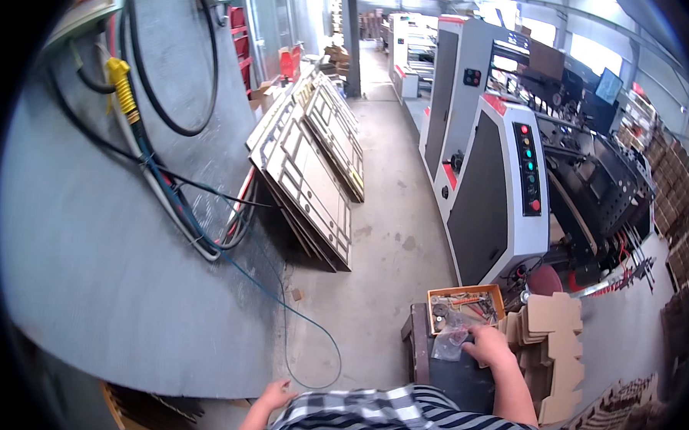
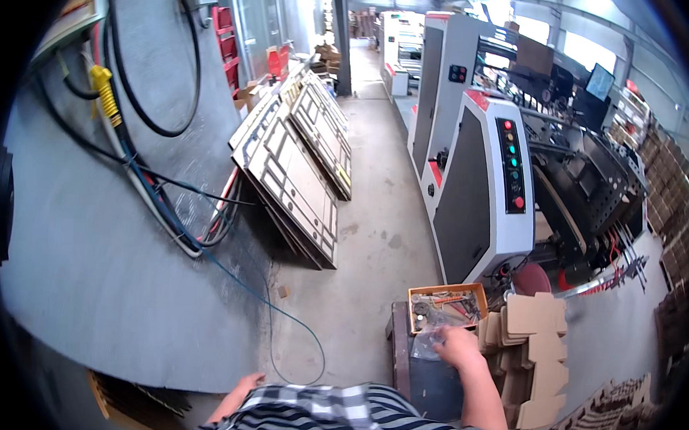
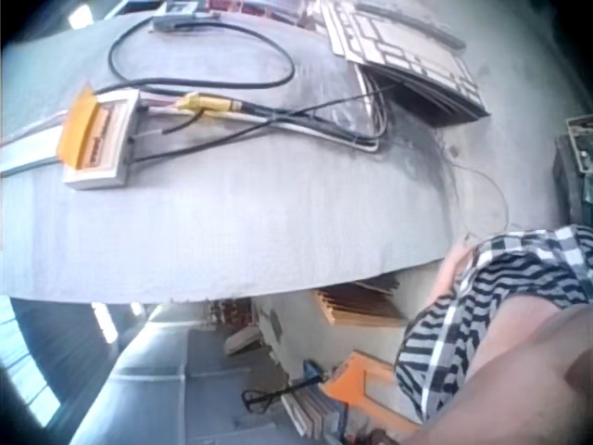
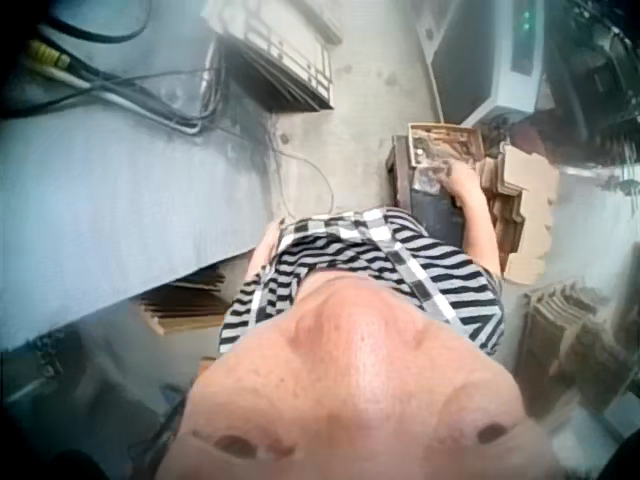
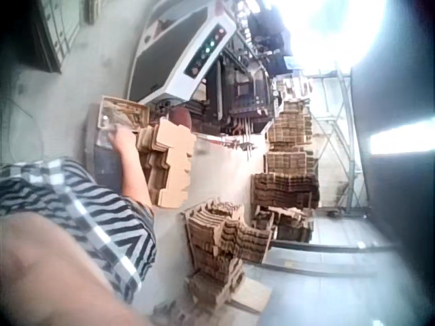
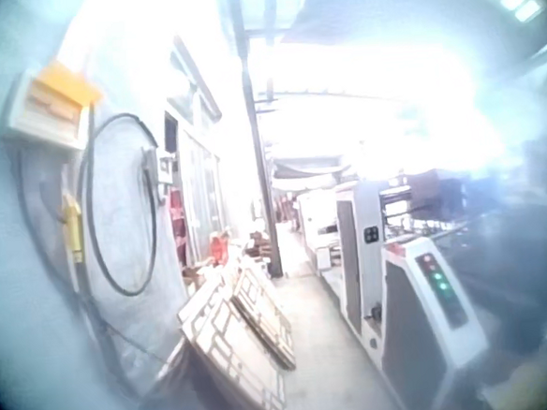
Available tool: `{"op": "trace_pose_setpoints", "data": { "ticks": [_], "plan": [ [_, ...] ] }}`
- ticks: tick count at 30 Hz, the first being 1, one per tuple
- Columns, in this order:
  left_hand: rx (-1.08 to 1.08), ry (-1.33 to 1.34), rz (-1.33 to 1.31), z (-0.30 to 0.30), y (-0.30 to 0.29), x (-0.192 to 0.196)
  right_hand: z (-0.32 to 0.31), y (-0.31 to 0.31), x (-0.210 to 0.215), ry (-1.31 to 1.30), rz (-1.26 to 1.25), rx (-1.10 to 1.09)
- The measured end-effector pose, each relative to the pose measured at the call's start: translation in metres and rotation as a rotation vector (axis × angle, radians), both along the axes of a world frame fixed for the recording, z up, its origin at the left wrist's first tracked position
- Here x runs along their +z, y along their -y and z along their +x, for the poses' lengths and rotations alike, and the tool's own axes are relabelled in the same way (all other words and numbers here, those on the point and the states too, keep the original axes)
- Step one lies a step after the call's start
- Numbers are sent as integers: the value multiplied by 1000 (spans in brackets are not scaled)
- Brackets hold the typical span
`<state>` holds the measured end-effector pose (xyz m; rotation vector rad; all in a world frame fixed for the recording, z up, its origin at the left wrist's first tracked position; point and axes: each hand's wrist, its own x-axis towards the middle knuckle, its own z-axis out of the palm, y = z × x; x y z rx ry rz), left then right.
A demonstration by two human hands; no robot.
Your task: The person loads flat cardboard pieces into a box-making machine, folds them into boxes, and stacks them. Later, the person moves to a conveyor area and stacks flat cardboard pieces with a coworker.
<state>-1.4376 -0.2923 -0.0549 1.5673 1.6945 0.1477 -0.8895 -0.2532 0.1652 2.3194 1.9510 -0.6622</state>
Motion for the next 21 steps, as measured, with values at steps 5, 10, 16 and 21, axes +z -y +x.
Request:
{"op": "trace_pose_setpoints", "data": {
  "ticks": [5, 10, 16, 21],
  "plan": [
    [-157, 110, 77, 72, -186, 36, 7, 6, -71, 61, -97, -133],
    [-555, 307, 193, 203, -365, 80, 55, -103, -78, -64, -36, -425],
    [-768, -139, -95, 187, -536, -43, 83, -351, -82, 71, 123, -150],
    [-459, -59, 55, 137, -630, -60, 40, -572, -72, -62, 131, 182]
  ]
}}
